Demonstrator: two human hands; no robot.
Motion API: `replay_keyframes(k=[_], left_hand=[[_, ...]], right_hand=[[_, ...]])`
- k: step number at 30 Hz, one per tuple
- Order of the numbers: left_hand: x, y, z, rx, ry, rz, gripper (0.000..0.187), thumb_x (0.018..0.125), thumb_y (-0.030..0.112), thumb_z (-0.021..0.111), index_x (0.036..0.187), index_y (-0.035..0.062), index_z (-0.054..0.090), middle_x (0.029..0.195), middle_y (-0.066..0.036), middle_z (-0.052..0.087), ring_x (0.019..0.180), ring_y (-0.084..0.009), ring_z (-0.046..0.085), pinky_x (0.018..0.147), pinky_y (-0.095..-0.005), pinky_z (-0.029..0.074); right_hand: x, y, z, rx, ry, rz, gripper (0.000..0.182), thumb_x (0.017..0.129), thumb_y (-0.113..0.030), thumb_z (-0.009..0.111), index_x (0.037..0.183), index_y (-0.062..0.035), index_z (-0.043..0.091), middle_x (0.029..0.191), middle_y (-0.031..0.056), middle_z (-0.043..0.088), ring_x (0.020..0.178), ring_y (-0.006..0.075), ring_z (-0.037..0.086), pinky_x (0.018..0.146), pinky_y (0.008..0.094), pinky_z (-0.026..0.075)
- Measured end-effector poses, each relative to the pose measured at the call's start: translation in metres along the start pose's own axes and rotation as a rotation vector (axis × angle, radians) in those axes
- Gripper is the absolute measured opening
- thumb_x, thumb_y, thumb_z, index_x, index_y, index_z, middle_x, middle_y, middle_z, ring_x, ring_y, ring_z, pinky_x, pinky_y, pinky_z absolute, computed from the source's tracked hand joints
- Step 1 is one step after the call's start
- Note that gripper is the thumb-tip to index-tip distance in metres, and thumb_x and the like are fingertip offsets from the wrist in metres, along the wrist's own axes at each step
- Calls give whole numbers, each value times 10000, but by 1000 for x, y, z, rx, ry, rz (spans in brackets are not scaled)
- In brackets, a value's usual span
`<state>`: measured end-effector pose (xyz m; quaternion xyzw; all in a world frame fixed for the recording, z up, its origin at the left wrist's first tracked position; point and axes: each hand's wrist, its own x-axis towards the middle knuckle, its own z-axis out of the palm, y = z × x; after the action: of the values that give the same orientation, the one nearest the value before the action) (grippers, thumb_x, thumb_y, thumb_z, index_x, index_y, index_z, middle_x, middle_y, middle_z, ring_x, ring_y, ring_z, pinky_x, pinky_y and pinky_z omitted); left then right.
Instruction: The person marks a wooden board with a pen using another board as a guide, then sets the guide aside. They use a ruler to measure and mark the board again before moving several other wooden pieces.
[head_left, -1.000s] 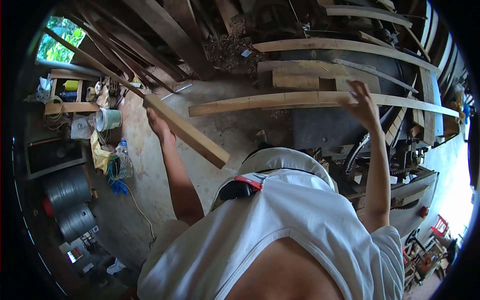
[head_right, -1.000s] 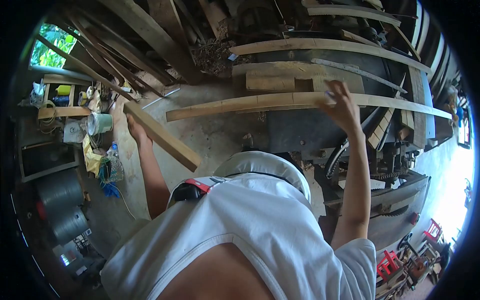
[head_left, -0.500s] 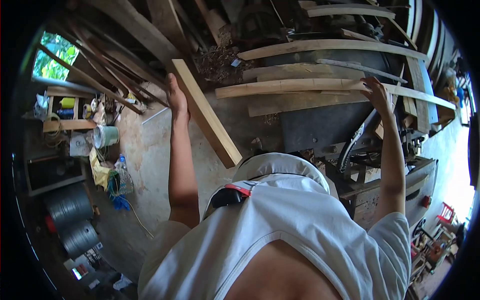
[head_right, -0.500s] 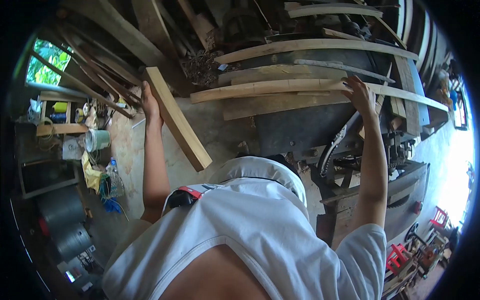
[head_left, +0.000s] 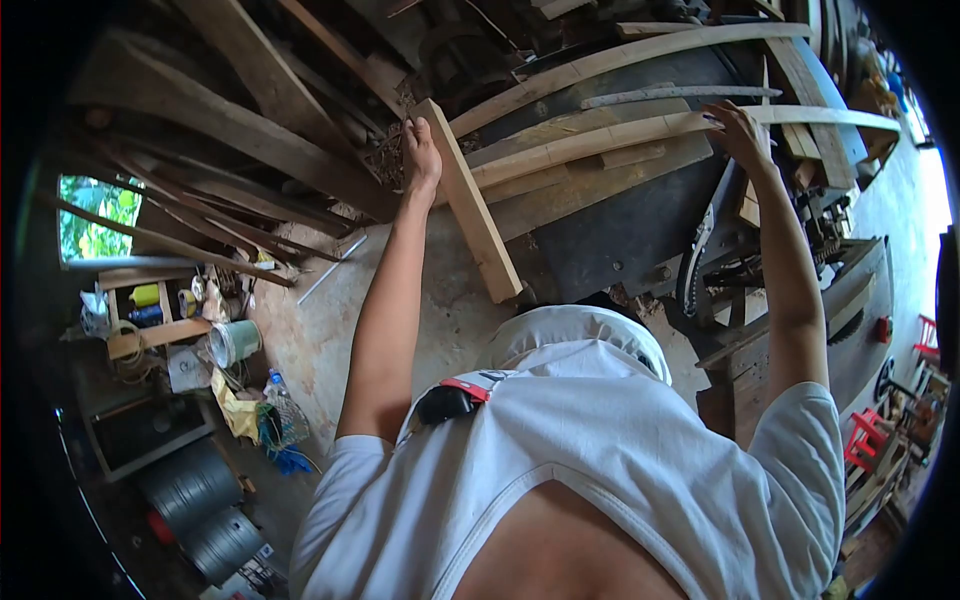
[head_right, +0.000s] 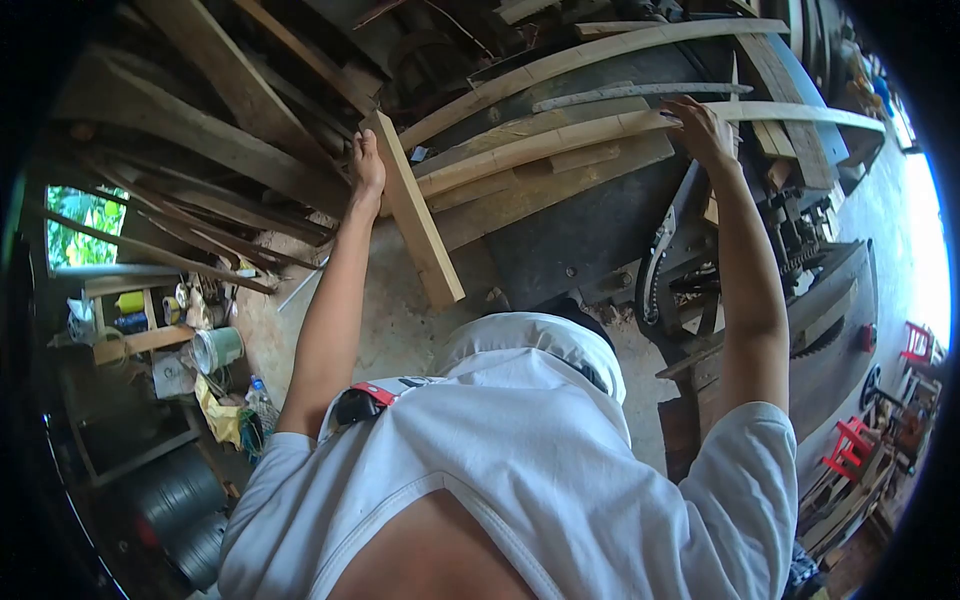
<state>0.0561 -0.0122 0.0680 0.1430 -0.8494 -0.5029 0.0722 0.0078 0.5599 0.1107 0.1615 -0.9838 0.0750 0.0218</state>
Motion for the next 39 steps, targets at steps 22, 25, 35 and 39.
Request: replay_keyframes(k=[22, 25, 35, 39], left_hand=[[1, 8, 26, 130, -69, 73, 742, 1104, 495, 308, 1532, -111, 306, 1555, -351, 381, 1452, -447, 395, 1181, -448, 350], [-3, 11, 25, 119, -73, 64, 727, 1106, 477, 312, 1523, -119, 313, 1531, -364, 403, 1428, -458, 421, 1167, -451, 365], [-5, 6, 23, 77, -26, 43, 702, 1109, 450, 323, 1506, -129, 324, 1496, -370, 438, 1388, -467, 460, 1141, -457, 389], [-27, 52, 13, 138, -37, -32, 722, 1106, 468, 316, 1523, -122, 311, 1528, -361, 408, 1419, -458, 431, 1168, -452, 367]], right_hand=[[-90, -325, -7, 1041, 235, -2, 263, 925, -84, 705, 1184, -64, 750, 966, 146, 717, 789, 350, 711, 713, 404, 580], [-94, -336, -3, 1041, 161, -50, 295, 940, -28, 676, 1229, -52, 730, 991, 159, 718, 827, 318, 706, 753, 385, 573], [-88, -352, 10, 985, 176, -63, 306, 932, -108, 693, 1233, -71, 736, 935, 144, 696, 788, 333, 702, 717, 403, 596], [-84, -355, 12, 977, 193, -85, 305, 938, -114, 685, 1236, -70, 735, 950, 151, 701, 791, 322, 701, 716, 401, 596]])
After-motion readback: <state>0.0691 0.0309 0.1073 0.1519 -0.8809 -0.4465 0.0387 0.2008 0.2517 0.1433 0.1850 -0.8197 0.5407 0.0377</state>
